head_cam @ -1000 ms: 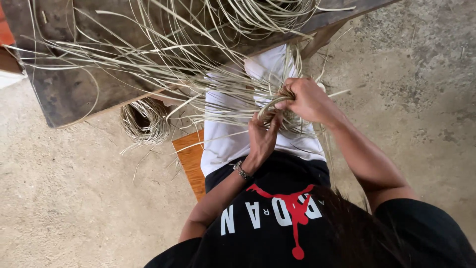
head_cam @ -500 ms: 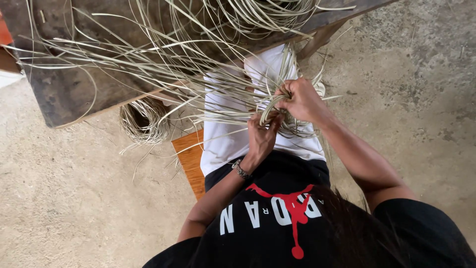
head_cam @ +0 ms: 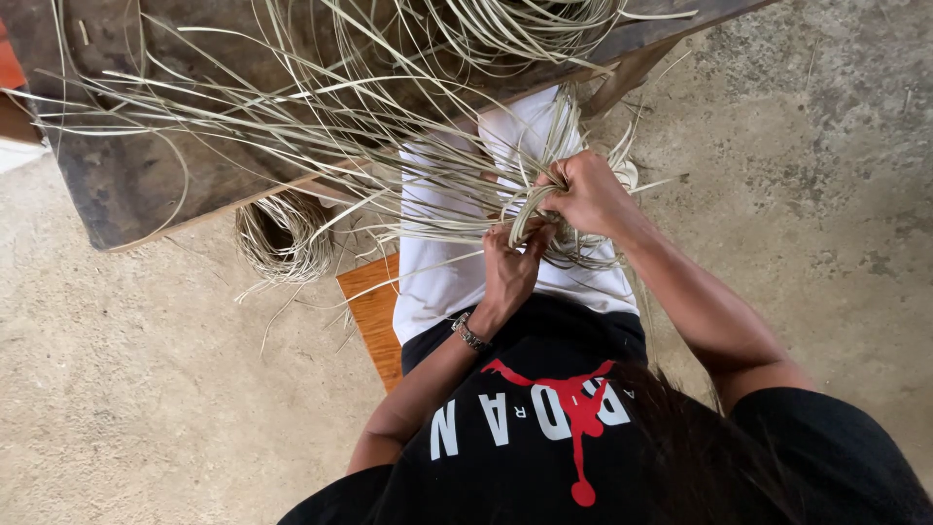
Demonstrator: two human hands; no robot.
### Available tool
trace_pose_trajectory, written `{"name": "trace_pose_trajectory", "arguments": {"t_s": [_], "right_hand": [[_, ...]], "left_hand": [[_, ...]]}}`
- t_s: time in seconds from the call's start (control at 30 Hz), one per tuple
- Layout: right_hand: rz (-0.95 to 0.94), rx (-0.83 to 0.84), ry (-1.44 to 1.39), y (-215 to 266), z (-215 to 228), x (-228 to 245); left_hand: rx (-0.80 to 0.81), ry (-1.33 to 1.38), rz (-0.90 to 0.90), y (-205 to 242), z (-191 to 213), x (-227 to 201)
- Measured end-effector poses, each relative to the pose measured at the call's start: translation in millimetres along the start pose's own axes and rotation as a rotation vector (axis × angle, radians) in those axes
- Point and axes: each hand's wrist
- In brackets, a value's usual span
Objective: Weaving dried plant fibers together to create a craft item on a workbench
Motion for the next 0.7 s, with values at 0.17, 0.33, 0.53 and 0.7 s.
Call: {"name": "trace_pose_trajectory", "arguments": {"t_s": [0.17,0.33,0.53,0.7], "right_hand": [[0.019,-0.015,-0.030,-1.2,-1.0,0.1],[0.050,-0.038,0.037,32.9,1.5,-4.4],[-0.067,-0.303,0.092,63.1,-15.5,-26.9],[0.523,-0.731,-0.047,80.5,12.5,17.2]], "left_hand": [[-0.003,0.014,0.028,-3.2,2.4,-6.5],[-0.025,0.126,0.144,5.0,0.4,-2.1],[0.017,0.211,0.330,-4.9,-0.4,-23.6],[-0.138,0.049,0.176,-17.7,3.7,-35.7]]}}
Point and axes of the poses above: each hand's wrist, its own y-axis away from the middle knuckle, its own z-axis out of the back of the hand, x = y × z, and after that the axes turned 14 degrees about -z, right-handed
